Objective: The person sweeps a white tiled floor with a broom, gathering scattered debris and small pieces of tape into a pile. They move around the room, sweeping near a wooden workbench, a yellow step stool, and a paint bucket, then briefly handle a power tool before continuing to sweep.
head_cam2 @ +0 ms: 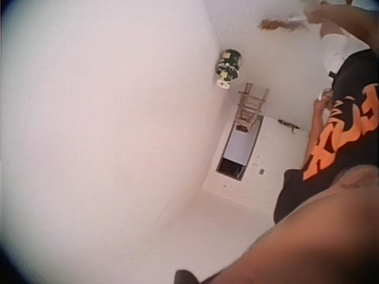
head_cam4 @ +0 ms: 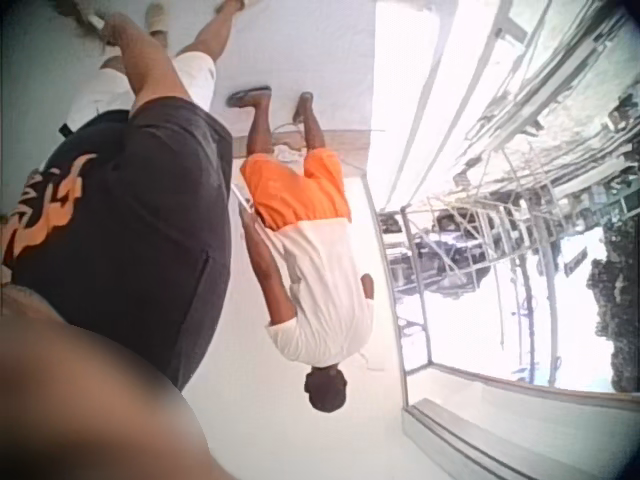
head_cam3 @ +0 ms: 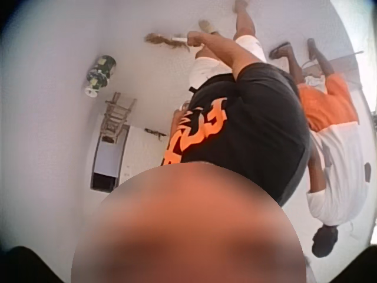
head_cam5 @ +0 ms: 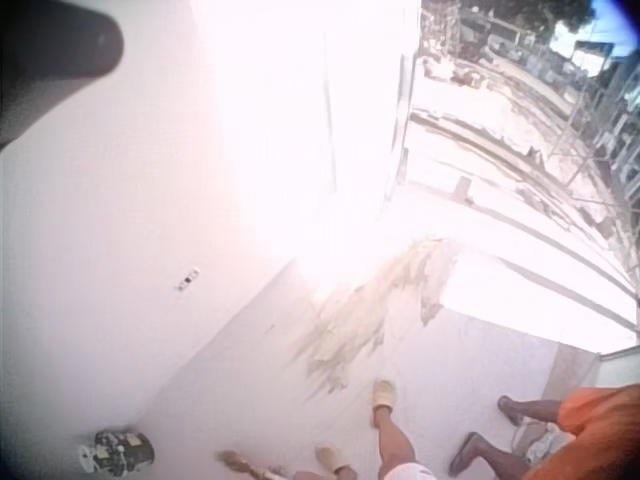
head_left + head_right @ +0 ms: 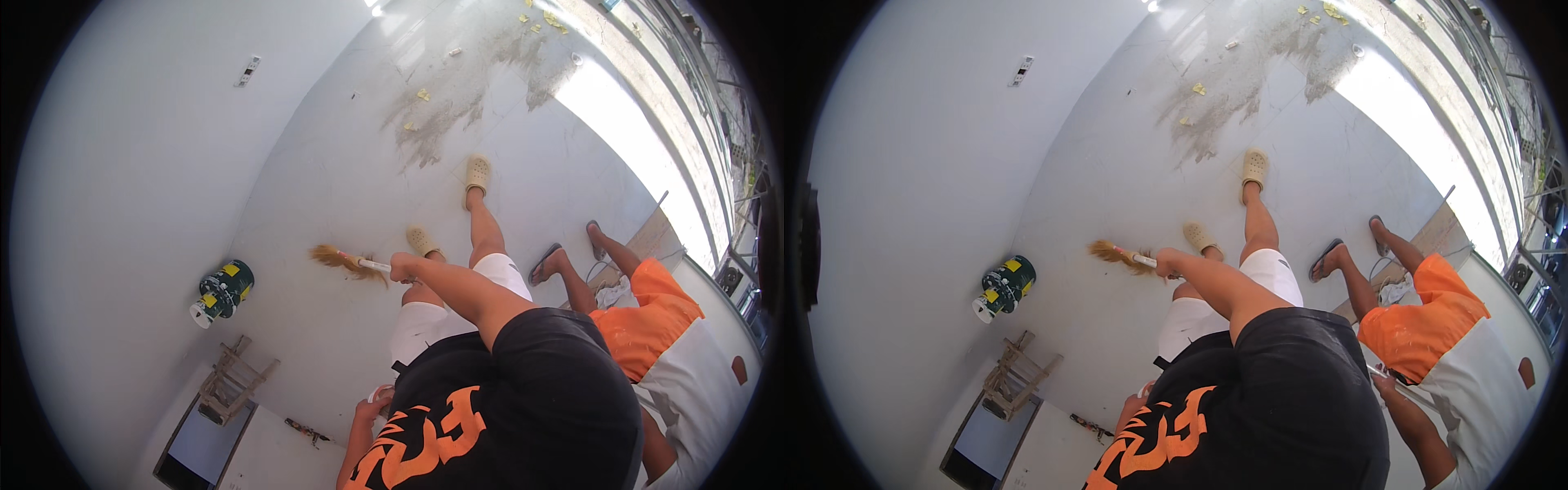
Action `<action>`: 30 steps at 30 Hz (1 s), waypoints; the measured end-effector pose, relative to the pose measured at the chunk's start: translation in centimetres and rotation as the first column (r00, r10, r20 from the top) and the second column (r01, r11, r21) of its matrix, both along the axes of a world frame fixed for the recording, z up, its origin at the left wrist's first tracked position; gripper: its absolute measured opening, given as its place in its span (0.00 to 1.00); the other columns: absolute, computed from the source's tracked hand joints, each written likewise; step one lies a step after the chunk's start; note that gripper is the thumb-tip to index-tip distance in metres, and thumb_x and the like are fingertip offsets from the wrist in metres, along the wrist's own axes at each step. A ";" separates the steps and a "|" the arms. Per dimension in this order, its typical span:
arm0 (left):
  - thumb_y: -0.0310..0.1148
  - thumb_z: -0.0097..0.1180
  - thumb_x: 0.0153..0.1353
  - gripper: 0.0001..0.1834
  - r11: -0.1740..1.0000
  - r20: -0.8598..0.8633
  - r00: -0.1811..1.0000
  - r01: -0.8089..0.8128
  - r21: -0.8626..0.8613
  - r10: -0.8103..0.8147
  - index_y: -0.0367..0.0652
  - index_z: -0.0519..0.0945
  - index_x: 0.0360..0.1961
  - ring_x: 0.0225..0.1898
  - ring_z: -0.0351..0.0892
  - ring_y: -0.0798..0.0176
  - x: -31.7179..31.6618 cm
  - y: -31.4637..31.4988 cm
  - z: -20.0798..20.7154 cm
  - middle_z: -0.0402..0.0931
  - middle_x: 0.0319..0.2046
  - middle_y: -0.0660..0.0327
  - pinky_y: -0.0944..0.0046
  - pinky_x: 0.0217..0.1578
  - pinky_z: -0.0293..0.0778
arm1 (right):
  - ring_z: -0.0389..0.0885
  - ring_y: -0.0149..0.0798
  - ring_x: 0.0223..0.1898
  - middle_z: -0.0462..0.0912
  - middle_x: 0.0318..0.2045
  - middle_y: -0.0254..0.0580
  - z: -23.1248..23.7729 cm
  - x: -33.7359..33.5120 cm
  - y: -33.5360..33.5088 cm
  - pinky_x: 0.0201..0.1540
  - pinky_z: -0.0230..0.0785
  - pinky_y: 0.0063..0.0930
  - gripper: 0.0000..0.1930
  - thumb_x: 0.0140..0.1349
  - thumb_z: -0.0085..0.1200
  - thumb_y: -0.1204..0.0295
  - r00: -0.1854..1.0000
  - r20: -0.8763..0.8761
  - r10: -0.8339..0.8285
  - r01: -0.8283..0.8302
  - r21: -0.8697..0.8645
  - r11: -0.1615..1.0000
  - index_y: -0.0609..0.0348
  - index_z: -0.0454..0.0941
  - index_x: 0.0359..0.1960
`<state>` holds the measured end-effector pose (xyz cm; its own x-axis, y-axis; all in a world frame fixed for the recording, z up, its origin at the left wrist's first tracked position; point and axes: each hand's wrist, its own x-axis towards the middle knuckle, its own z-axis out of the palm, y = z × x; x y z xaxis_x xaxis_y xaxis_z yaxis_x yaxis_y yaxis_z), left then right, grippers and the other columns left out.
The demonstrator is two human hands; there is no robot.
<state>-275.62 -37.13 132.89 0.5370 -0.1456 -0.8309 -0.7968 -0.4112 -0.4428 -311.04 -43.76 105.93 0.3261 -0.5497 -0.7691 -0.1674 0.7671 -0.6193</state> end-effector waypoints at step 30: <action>0.43 0.82 0.35 0.36 0.986 0.115 0.991 0.083 -0.147 -0.067 0.27 0.83 0.42 0.36 0.85 0.57 -23.0 -7.1 4.1 0.84 0.38 0.52 0.56 0.35 0.79 | 0.84 0.46 0.31 0.83 0.32 0.55 -1.4 -76.6 28.5 0.32 0.77 0.39 0.19 0.57 0.54 0.72 -0.207 -0.771 -0.603 0.750 -0.520 0.408 0.67 0.78 0.50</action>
